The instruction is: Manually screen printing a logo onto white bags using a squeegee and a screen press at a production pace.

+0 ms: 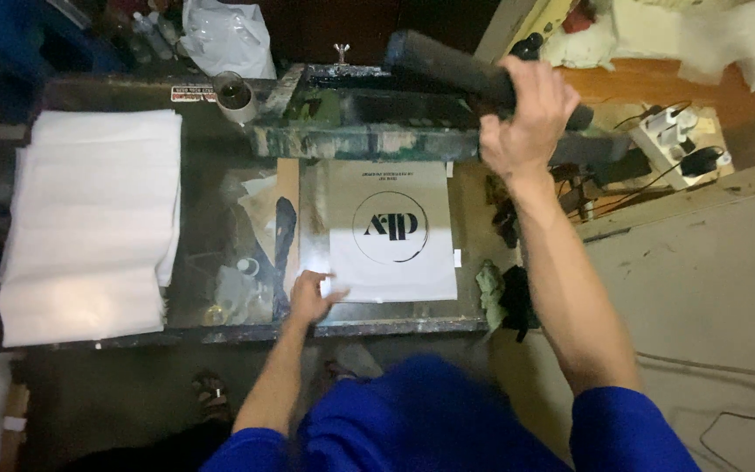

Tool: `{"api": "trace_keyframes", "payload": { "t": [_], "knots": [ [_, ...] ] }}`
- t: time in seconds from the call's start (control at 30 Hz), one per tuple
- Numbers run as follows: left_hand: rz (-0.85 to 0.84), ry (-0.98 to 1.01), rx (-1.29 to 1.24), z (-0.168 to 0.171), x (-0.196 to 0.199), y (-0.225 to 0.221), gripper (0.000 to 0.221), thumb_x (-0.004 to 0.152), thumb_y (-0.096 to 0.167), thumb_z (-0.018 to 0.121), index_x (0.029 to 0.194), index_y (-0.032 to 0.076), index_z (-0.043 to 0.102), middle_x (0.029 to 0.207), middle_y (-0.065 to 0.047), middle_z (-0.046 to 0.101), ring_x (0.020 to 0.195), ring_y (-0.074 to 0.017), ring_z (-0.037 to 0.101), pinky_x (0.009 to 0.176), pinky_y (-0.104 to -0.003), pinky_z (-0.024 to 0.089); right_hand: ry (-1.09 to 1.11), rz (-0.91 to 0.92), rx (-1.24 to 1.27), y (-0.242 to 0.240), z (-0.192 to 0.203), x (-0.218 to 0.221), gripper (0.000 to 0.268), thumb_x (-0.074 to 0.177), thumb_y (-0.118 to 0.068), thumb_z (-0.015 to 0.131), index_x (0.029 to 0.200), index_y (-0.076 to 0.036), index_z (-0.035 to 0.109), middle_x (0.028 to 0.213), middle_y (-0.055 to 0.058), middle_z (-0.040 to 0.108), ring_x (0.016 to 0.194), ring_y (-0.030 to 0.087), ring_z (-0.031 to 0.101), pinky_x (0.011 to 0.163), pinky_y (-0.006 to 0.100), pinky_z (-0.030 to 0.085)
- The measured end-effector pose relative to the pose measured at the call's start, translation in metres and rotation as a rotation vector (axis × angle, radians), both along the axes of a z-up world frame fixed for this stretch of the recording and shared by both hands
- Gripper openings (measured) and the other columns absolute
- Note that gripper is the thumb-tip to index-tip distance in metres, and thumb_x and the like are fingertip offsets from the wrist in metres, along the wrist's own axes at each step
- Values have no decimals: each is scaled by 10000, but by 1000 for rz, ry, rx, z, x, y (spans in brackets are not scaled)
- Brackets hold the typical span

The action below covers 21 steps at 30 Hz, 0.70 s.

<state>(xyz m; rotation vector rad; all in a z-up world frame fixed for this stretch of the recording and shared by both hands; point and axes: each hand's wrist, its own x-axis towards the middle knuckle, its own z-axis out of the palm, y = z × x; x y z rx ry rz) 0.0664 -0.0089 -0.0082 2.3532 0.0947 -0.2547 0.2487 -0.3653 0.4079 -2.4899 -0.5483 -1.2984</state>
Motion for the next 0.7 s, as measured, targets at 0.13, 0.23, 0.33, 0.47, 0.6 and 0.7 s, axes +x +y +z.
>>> {"api": "trace_keyframes", "payload": {
  "t": [0.13,0.23,0.33,0.47,0.6,0.7],
  "knots": [
    [137,-58,57,6,-15,-25,355,938,614,740,1014,278,825,1158,-66,595,1194,-305,563,1030,-497,438,-28,30,-3,-2,23,22,466,898,-380,602,1253,-87,671,1067,141,631,990,363,615,821,456,336],
    [193,-63,28,35,-18,-37,602,959,728,602,1013,176,835,1162,-113,604,1191,-349,570,1020,-541,441,-22,66,-15,-8,35,39,592,719,-276,699,1277,-83,663,1045,148,581,1002,384,590,832,475,361],
    [132,-343,-158,65,-6,-30,245,1019,340,757,1030,98,792,1288,-123,578,1234,-300,633,1079,-450,511,-6,108,3,-9,54,61,491,939,-406,641,1322,-100,679,1105,134,649,1029,388,620,859,483,360],
    [219,-255,-177,27,-8,33,211,935,295,834,980,92,793,1202,-107,751,1087,-265,729,974,-411,547,58,126,-48,-10,68,84,493,996,-453,666,1312,-76,700,1154,192,682,1045,445,638,784,534,384],
    [341,-28,110,34,17,161,235,942,207,671,1064,170,868,1107,-57,843,1022,-267,796,940,-418,588,87,80,-78,-15,78,112,570,895,-338,902,1385,-101,734,1183,178,728,1064,433,651,764,538,399],
    [415,-150,327,80,16,202,243,974,212,712,1095,1,706,1208,-283,688,1155,-495,650,953,-583,507,9,166,-85,-29,68,138,643,894,-277,952,1458,-26,773,1332,207,785,1175,439,698,895,535,439]
  ]
}}
